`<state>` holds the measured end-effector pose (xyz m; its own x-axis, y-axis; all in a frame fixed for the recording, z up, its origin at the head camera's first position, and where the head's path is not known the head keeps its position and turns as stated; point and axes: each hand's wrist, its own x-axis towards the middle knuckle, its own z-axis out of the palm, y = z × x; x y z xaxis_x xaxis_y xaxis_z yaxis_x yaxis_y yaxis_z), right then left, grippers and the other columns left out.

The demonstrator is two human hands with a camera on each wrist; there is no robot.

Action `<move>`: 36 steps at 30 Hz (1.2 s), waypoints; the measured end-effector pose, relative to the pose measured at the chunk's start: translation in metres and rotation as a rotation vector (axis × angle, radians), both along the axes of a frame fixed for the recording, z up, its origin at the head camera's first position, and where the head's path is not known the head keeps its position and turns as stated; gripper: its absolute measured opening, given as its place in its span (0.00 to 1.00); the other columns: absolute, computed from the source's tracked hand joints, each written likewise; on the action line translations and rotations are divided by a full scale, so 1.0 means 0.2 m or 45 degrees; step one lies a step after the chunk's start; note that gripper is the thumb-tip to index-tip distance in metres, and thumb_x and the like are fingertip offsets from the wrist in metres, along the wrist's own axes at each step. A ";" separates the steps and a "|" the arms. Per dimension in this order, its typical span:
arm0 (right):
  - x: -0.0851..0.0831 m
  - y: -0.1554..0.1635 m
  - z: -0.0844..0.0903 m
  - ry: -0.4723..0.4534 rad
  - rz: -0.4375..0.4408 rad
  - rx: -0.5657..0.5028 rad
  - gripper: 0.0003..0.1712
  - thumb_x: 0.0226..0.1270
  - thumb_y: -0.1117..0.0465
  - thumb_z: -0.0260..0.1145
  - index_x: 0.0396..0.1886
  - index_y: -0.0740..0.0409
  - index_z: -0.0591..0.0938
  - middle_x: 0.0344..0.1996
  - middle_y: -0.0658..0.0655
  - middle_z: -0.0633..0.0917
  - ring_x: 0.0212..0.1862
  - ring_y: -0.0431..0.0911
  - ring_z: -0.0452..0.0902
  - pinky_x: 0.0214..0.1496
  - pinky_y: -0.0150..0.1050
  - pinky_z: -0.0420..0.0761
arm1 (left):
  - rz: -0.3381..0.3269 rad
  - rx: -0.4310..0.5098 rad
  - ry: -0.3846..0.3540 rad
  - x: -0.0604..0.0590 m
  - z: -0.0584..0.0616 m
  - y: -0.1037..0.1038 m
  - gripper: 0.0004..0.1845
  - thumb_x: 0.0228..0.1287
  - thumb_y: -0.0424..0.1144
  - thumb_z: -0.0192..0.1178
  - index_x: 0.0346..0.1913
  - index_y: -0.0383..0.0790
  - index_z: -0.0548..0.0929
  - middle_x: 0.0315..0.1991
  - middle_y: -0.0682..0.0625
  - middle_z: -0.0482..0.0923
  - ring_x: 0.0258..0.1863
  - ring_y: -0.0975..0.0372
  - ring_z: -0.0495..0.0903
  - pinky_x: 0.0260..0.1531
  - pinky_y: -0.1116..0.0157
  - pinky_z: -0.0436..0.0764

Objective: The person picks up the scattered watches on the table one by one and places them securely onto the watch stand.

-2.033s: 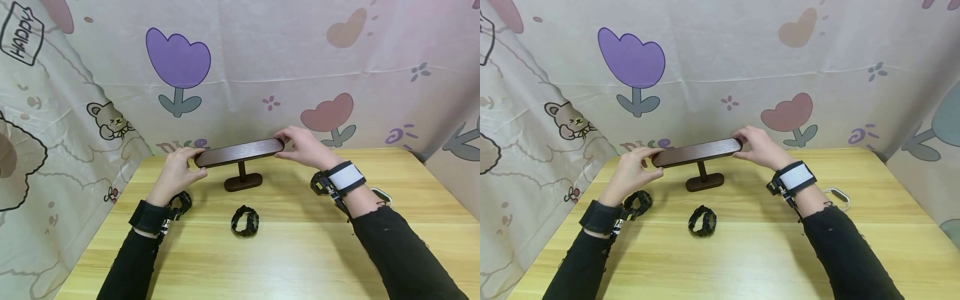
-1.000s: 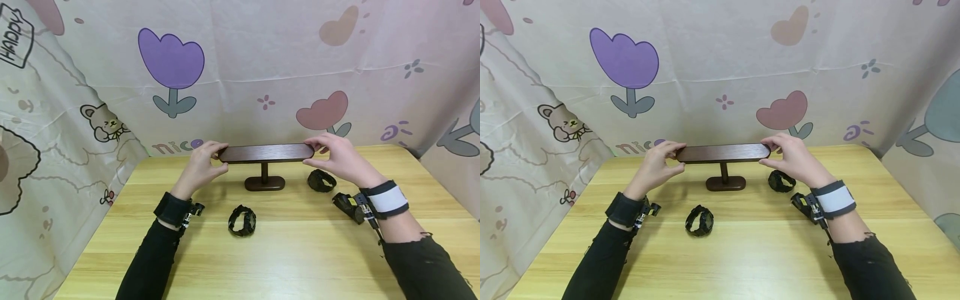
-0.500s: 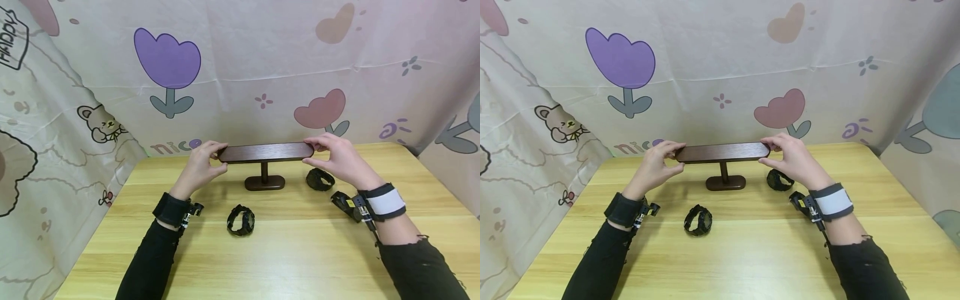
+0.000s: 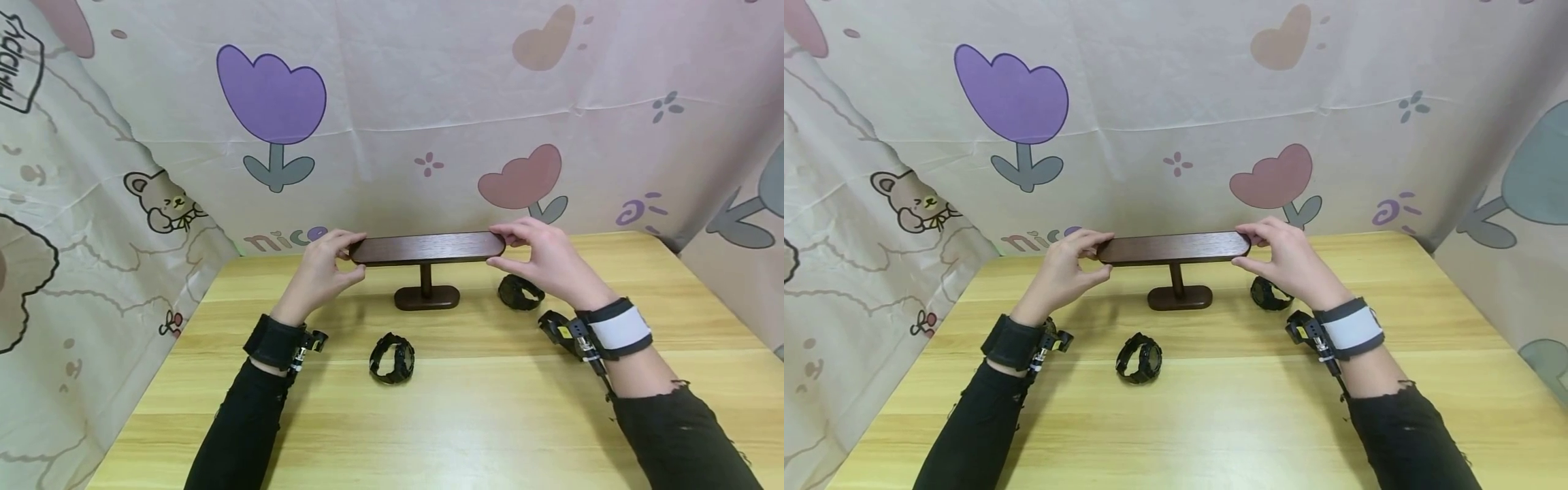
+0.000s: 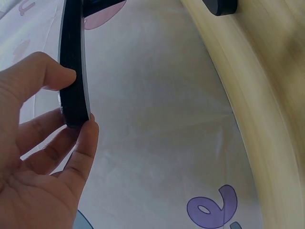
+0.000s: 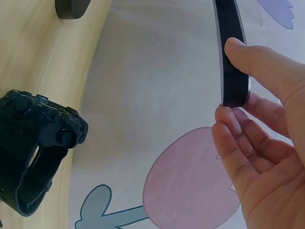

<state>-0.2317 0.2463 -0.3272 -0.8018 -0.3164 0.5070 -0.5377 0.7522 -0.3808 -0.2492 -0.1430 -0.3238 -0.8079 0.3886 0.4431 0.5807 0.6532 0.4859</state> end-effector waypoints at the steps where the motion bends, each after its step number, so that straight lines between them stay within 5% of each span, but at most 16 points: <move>1: 0.00 0.00 0.00 0.000 0.003 -0.001 0.29 0.62 0.61 0.82 0.62 0.64 0.86 0.48 0.61 0.88 0.51 0.55 0.86 0.56 0.55 0.84 | 0.001 0.001 -0.002 0.00 0.00 0.00 0.30 0.62 0.31 0.71 0.69 0.35 0.82 0.63 0.39 0.83 0.51 0.47 0.87 0.56 0.50 0.88; 17: 0.02 0.02 0.02 -0.008 0.000 0.012 0.33 0.63 0.60 0.82 0.67 0.63 0.83 0.49 0.60 0.86 0.53 0.54 0.84 0.54 0.53 0.82 | -0.021 -0.107 0.056 0.08 0.06 -0.02 0.36 0.64 0.37 0.74 0.75 0.37 0.77 0.66 0.39 0.80 0.47 0.48 0.84 0.49 0.53 0.87; 22: 0.06 0.03 0.07 0.037 0.016 -0.002 0.35 0.63 0.61 0.82 0.69 0.63 0.81 0.50 0.61 0.86 0.54 0.56 0.84 0.57 0.55 0.81 | -0.081 -0.171 0.134 0.17 0.12 -0.01 0.36 0.64 0.39 0.76 0.74 0.37 0.77 0.64 0.39 0.80 0.51 0.51 0.80 0.48 0.54 0.84; 26: 0.09 0.03 0.10 0.081 0.024 -0.002 0.36 0.63 0.61 0.82 0.70 0.60 0.82 0.49 0.58 0.87 0.54 0.54 0.84 0.59 0.51 0.81 | -0.213 -0.248 0.156 0.25 0.16 0.00 0.35 0.62 0.40 0.78 0.71 0.35 0.80 0.58 0.41 0.83 0.51 0.52 0.83 0.52 0.55 0.87; 31: 0.14 0.00 0.13 0.142 0.075 0.031 0.36 0.61 0.60 0.83 0.69 0.57 0.83 0.49 0.56 0.87 0.54 0.52 0.85 0.54 0.42 0.79 | -0.368 -0.368 0.076 0.34 0.17 0.02 0.34 0.60 0.42 0.80 0.67 0.35 0.82 0.58 0.44 0.85 0.52 0.55 0.85 0.53 0.56 0.88; 36: 0.18 -0.03 0.14 0.166 0.124 0.068 0.35 0.59 0.59 0.84 0.67 0.57 0.84 0.49 0.55 0.87 0.53 0.51 0.86 0.52 0.40 0.81 | -0.386 -0.476 -0.103 0.39 0.14 0.03 0.37 0.60 0.46 0.81 0.70 0.38 0.81 0.64 0.45 0.83 0.61 0.53 0.84 0.63 0.54 0.85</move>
